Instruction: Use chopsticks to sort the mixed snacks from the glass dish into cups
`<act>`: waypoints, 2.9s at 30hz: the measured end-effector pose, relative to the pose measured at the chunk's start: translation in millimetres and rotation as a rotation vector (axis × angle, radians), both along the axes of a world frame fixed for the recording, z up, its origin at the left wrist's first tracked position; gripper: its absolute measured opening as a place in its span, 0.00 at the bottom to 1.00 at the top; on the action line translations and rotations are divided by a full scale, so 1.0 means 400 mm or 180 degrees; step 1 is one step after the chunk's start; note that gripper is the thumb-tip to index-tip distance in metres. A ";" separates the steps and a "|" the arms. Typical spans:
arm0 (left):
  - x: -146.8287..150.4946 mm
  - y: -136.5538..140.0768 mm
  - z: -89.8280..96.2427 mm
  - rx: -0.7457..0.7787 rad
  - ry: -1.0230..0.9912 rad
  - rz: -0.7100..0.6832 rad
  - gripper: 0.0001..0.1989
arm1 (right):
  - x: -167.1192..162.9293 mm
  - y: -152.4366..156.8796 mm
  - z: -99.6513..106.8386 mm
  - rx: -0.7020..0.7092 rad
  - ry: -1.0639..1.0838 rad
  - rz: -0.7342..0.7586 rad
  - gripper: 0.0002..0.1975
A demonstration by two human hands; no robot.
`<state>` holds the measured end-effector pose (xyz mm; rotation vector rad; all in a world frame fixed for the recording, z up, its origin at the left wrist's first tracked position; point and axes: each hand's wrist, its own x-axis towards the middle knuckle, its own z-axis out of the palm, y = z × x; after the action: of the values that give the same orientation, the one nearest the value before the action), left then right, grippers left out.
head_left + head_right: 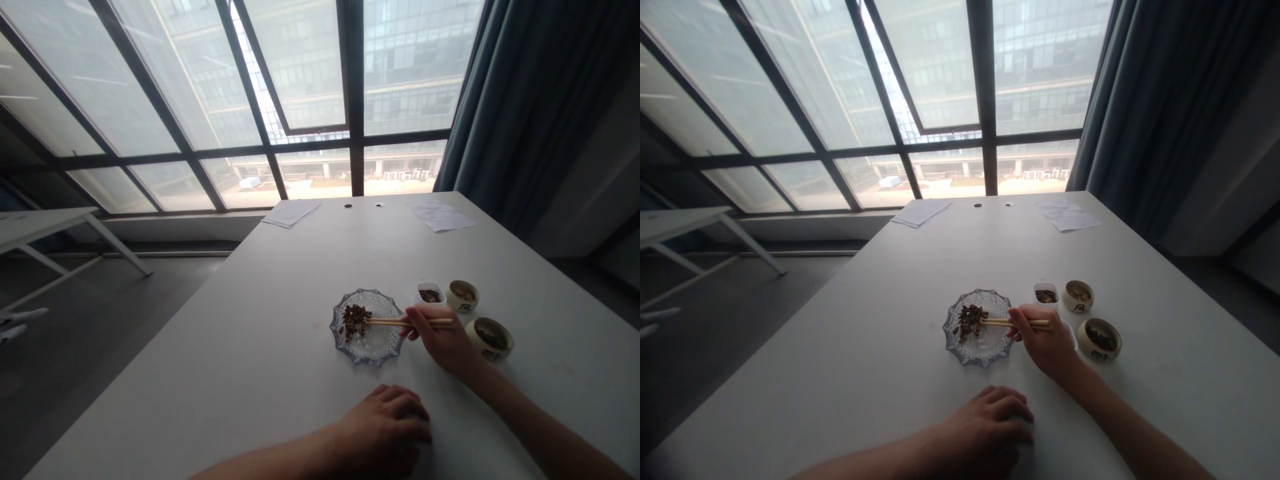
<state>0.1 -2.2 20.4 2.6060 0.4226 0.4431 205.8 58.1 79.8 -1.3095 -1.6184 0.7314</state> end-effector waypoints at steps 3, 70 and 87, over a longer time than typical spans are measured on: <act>0.000 0.003 0.004 0.0003 0.0017 -0.0043 0.13 | -0.007 0.003 -0.007 -0.0192 0.0452 -0.0065 0.22; 0.002 0.005 0.001 -0.0036 0.0118 -0.0025 0.12 | 0.039 -0.014 0.067 0.0642 0.0343 -0.0269 0.23; 0.000 0.006 0.012 -0.0081 0.0132 -0.0054 0.13 | 0.145 -0.041 0.205 0.0959 -0.0837 -0.1271 0.23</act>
<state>0.1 0.1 25.2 2.5961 0.4171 0.3764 263.6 41.8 162.0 -1.4829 -1.5262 0.0714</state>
